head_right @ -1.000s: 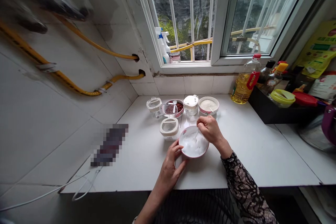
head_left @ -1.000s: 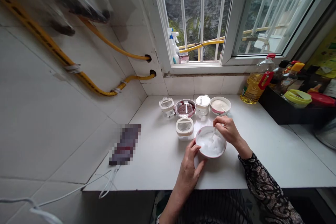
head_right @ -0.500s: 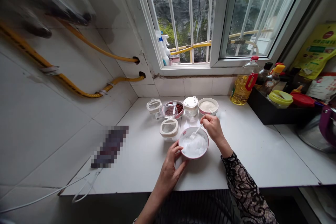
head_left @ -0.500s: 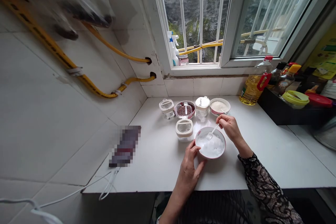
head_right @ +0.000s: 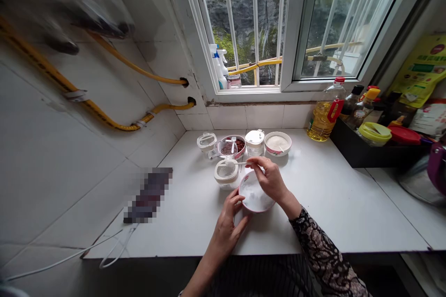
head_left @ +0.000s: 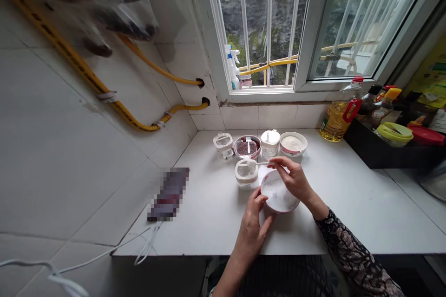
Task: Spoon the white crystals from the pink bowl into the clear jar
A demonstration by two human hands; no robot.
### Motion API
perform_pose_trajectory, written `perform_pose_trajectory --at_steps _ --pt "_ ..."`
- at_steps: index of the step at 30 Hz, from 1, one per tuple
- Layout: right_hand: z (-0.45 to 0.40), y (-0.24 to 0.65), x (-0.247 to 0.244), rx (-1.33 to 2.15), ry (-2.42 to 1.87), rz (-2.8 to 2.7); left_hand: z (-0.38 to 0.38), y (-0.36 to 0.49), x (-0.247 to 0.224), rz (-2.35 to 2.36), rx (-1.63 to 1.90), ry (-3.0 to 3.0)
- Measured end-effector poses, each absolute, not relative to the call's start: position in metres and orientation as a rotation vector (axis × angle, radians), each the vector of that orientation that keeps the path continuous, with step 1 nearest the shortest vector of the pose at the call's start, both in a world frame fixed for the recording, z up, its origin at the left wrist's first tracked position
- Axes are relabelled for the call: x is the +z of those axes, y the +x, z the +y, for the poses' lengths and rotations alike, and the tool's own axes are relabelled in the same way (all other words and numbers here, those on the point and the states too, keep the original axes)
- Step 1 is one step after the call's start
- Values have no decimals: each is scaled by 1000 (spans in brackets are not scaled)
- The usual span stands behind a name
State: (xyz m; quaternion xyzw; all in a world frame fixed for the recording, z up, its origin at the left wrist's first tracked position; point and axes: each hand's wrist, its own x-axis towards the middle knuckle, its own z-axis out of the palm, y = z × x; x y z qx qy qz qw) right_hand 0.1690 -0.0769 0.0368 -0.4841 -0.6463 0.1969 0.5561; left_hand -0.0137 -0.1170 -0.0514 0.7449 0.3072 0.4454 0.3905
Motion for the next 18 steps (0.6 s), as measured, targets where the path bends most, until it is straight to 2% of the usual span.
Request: perform_pose_trajectory --at_steps 5,13,18 --pt "-79 167 36 131 -1067 -1876 -117 -13 -52 801 1143 1889" --pt "-86 194 53 283 -1323 -1519 -118 -13 -47 813 1151 1911" --pt "-84 202 52 155 -1425 -1642 -118 -13 -46 815 1145 1914"
